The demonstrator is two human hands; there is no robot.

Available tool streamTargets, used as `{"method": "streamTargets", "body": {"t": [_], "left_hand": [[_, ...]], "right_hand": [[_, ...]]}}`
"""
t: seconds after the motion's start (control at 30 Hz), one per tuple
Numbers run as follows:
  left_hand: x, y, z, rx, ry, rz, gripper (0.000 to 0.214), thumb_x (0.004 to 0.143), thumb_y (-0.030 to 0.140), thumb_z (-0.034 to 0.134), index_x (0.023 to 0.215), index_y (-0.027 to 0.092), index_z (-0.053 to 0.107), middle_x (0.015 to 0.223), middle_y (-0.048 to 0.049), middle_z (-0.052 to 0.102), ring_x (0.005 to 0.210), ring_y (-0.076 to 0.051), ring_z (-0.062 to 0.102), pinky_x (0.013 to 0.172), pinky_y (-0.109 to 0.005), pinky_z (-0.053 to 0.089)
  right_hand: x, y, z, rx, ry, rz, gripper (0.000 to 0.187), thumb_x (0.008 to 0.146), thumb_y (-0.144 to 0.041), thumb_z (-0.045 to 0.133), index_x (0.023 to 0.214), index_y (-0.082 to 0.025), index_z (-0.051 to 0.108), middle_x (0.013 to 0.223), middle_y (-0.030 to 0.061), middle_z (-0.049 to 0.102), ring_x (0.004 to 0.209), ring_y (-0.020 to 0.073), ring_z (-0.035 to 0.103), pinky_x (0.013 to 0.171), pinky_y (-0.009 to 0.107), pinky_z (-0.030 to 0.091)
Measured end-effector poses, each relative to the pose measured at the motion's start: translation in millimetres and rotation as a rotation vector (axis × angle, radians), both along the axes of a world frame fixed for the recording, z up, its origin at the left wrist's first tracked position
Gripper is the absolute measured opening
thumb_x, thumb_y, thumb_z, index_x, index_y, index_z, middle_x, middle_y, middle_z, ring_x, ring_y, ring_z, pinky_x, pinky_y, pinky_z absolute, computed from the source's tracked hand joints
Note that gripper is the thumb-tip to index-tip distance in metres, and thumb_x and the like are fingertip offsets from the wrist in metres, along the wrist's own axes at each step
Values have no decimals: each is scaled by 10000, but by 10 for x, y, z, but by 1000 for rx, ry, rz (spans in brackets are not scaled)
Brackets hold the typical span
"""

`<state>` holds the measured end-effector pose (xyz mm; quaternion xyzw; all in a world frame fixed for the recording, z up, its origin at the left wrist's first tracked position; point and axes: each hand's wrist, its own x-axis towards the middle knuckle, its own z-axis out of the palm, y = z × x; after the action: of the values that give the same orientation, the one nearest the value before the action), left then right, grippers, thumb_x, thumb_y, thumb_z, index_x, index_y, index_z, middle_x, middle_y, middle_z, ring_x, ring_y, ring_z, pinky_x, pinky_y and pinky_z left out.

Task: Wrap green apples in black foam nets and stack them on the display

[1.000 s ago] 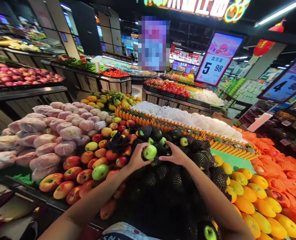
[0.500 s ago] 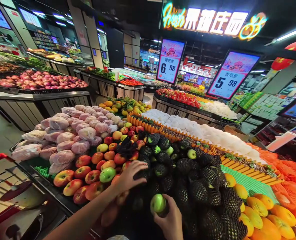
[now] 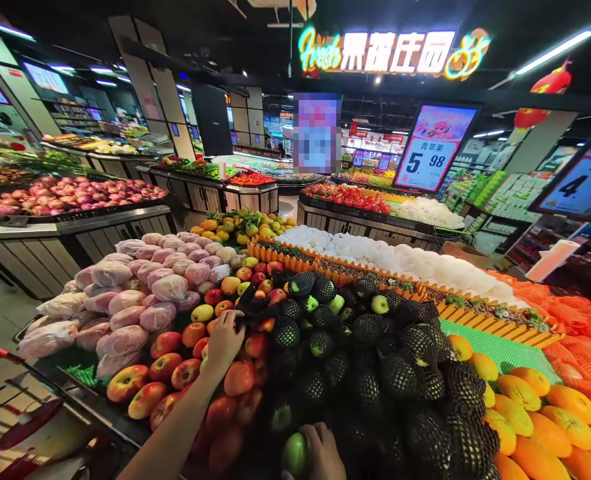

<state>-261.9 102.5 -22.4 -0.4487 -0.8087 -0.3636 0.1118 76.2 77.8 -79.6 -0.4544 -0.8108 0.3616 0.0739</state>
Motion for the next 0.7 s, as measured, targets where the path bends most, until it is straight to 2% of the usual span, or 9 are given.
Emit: {"method": "streamTargets", "body": {"t": [0.13,0.27,0.33,0.4,0.5,0.57,0.63,0.7], "left_hand": [[134,-107,151,167,-104,-97,196,817,158,511,991,217,576,1046,-86,630,1009,-275,637,941,-434,536],[229,-217,208,294,-357,-121,228,799,185,523,1019,230,558,1058,-65,664,1024,-255,648,956,-431,528],[262,-251,203,376,-528,-110,231,786,227,546,1017,235,547,1016,-43,670,963,-232,655,904,-400,548],[328,-272,188,421,-739,-149,215,774,309,584,974,238,553,936,-27,671,888,-218,647,828,-374,562],[577,-307,165,361,-1022,-296,240,773,437,587,921,248,592,849,-32,689,825,-227,648,755,-388,567],[856,-347,161,295,-1122,-443,273,821,503,524,896,259,619,837,-43,695,791,-227,643,730,-404,566],[1180,-398,172,252,-1168,-597,285,853,513,516,850,257,640,871,-44,688,784,-208,627,732,-388,555],[1472,-442,194,212,-1148,-745,233,824,455,625,771,232,665,886,-39,655,786,-183,603,725,-339,532]], "right_hand": [[4,-25,80,-4,74,-45,500,565,-273,783,1057,-265,691,1082,57,697,985,268,676,854,331,523],[61,1,165,-78,304,-225,386,566,-231,733,952,-242,739,980,63,760,960,313,695,897,424,524],[126,38,216,-183,450,-333,371,570,-272,747,939,-235,760,980,67,783,1010,345,691,962,484,504],[203,78,292,-350,601,-421,408,579,-363,782,962,-222,765,980,75,791,1009,357,698,952,516,514],[288,114,434,-656,796,-527,536,561,-462,835,1022,-205,738,969,84,781,913,332,727,824,483,577],[295,108,508,-760,904,-553,569,550,-471,862,1040,-221,717,969,68,768,886,298,733,790,438,593],[262,71,531,-720,932,-532,556,571,-485,869,1042,-243,699,964,52,757,879,279,733,774,421,604],[208,14,499,-528,879,-491,503,671,-526,827,1061,-242,683,979,60,748,878,274,728,751,432,612]]}}
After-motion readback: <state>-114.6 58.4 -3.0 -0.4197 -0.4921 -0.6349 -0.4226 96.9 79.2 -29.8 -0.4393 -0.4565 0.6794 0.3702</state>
